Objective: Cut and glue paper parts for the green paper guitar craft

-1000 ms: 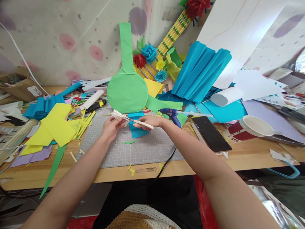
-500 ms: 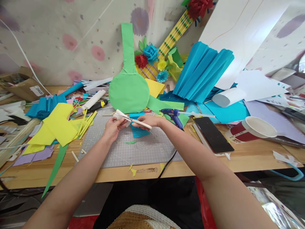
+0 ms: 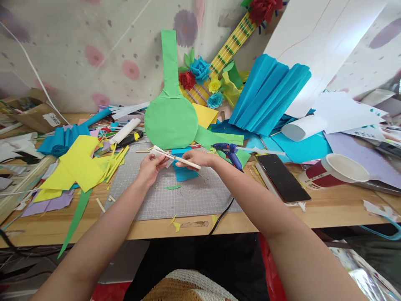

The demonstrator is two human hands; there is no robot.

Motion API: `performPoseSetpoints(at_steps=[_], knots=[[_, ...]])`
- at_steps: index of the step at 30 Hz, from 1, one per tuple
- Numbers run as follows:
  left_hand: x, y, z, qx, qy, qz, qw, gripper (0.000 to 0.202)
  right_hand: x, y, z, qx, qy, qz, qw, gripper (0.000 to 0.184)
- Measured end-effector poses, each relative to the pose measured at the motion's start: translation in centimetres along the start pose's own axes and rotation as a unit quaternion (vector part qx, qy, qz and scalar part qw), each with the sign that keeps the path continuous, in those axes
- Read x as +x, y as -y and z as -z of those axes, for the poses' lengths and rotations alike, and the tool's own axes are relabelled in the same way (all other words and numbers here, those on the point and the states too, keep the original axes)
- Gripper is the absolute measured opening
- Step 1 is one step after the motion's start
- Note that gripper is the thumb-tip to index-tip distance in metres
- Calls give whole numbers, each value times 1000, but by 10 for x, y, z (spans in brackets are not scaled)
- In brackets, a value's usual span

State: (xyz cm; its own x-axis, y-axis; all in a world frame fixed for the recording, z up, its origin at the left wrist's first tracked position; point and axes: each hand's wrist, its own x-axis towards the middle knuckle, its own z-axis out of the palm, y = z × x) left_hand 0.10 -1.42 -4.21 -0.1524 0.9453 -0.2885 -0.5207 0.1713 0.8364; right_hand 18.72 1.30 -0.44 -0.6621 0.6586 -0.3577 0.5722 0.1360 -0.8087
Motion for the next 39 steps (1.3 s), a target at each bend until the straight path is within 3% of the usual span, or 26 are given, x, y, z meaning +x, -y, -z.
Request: performPoseSetpoints(at_steps=[26,30,34,36,39], knots=[[-4,0,-2,17,31,1,999,35,13,-4,2,22,13,7,1000,46],[-1,-2,1,17,26,-15,999,30,3,-3,5,-99,-57,0,994,46],[5,-4,5,13,-1,-60,998,21,-10,-9,-2,-317,-178,-46,931,30],[7,-5,7,5,-14,-77,997,15,-14,-13,-8,-371,-187,-59,908,21],[10,-4,7,-3,-19,-79,997,13,-17,-18,-14,-394,-177,-58,900,19]])
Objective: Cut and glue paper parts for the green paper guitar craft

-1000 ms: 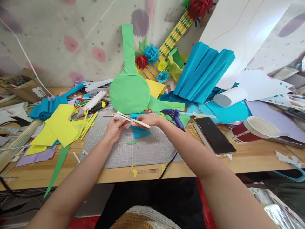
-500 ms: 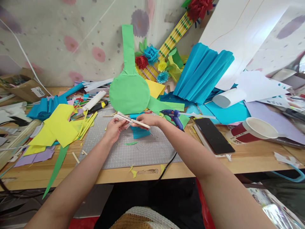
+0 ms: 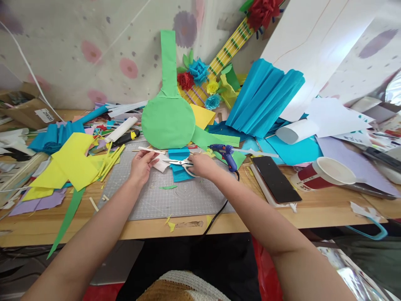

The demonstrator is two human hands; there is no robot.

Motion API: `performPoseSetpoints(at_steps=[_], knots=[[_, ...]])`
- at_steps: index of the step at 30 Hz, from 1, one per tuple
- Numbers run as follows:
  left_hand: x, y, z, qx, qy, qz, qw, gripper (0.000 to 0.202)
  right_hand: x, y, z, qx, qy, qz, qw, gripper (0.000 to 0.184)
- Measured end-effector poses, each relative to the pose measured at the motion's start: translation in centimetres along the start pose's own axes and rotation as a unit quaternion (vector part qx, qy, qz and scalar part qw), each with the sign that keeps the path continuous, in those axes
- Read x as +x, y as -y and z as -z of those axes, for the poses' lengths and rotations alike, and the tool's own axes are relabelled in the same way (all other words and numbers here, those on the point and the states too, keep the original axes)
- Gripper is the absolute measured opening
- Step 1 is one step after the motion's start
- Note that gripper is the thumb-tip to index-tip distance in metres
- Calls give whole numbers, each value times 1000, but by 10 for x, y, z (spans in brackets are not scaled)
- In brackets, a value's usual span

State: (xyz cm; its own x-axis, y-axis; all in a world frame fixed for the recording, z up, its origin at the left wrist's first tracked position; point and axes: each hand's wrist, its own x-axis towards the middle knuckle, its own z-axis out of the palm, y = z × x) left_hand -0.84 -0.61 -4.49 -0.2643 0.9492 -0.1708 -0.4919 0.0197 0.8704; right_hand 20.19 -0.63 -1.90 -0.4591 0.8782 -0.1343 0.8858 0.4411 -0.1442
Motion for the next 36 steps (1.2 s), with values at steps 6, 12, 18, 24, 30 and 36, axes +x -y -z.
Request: performPoseSetpoints(at_steps=[6,12,18,24,30,36], knots=[[-2,3,0,1,34,13,999,11,-12,2,4,-17,-66,-33,997,30],[-4,6,-1,2,35,4,999,11,-64,-23,3,21,-80,-238,968,39],[-5,8,-3,33,59,0,998,15,-82,-72,-13,35,-199,-354,913,55],[-8,5,0,79,75,-18,994,25,-51,-78,-19,135,-229,-314,911,46],[-7,5,0,105,67,-31,992,33,-54,-55,7,429,-269,-220,834,47],[-4,3,1,110,63,-44,991,36,-24,-17,19,496,-77,-24,864,41]])
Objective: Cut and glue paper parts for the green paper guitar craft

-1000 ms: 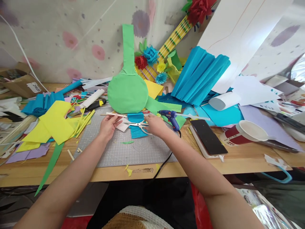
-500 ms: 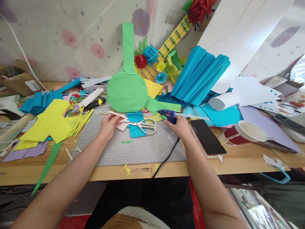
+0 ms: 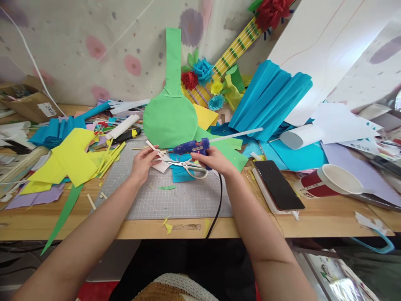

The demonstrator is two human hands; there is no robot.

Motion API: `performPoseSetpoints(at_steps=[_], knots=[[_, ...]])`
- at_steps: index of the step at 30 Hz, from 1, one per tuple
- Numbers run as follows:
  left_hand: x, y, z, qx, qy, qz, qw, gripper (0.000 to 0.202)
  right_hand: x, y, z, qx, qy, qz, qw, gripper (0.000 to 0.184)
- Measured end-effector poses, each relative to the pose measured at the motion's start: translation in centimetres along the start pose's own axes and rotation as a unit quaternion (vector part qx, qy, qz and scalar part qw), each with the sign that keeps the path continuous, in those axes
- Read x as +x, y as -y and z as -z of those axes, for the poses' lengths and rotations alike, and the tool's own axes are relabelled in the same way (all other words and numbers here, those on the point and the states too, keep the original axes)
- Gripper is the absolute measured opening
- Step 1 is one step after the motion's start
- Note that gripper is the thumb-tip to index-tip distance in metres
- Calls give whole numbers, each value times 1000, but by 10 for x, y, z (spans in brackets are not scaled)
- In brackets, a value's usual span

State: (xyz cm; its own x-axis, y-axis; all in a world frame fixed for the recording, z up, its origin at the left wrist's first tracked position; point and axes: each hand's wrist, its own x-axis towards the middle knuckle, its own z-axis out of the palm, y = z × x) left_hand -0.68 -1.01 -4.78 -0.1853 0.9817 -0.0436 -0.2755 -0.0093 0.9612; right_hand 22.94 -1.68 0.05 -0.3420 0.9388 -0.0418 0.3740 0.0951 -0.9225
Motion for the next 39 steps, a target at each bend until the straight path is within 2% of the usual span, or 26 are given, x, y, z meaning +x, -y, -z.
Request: performPoseSetpoints(at_steps=[2,6,10,20,28,39], knots=[[1,-1,1,-6,-6,4,1000,36,10,-3,-14,-9,26,7,1000,43],[3,-3,2,-18,-23,2,1000,36,15,-18,-30,-4,24,-7,1000,46],[4,0,3,0,-13,6,1000,39,9,-24,-29,-5,8,-14,1000,48],[2,-1,3,37,26,25,999,37,7,-17,-31,-33,-2,-32,999,47],[0,-1,2,50,45,39,997,40,7,-22,-31,-71,-14,-18,997,47],[-1,-1,2,57,57,48,996,39,8,-23,-32,-71,-41,7,997,45]])
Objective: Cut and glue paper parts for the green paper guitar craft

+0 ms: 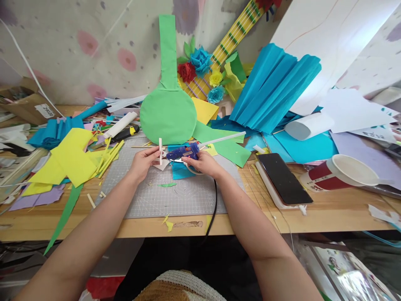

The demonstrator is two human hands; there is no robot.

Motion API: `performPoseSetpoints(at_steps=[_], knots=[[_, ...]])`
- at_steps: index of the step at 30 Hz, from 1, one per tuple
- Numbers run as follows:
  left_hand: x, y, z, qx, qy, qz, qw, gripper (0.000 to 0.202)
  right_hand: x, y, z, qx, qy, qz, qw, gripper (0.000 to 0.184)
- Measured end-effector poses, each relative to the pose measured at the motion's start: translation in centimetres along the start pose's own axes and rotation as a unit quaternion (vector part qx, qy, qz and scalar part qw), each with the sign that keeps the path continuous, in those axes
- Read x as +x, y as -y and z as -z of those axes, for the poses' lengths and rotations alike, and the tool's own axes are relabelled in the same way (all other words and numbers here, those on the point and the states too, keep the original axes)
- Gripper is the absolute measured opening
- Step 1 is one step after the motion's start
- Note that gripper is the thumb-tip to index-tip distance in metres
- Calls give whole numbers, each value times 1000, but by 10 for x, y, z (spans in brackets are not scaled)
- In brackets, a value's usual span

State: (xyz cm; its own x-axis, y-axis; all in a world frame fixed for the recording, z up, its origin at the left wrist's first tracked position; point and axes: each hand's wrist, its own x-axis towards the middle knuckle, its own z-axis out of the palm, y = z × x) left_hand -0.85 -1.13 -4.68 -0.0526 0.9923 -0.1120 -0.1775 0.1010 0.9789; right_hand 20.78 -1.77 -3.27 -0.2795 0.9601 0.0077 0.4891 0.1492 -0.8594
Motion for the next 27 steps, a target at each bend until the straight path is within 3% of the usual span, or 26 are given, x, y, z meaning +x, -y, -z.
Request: performPoseSetpoints(at_steps=[11,19,27], knots=[[2,2,1,-11,5,6,1000,38,1,-5,2,-27,11,14,999,46],[1,1,1,-15,11,1,1000,38,0,-5,3,-65,28,-27,997,48],[1,1,1,-21,13,-2,1000,37,-1,-4,4,-64,29,-4,998,48]])
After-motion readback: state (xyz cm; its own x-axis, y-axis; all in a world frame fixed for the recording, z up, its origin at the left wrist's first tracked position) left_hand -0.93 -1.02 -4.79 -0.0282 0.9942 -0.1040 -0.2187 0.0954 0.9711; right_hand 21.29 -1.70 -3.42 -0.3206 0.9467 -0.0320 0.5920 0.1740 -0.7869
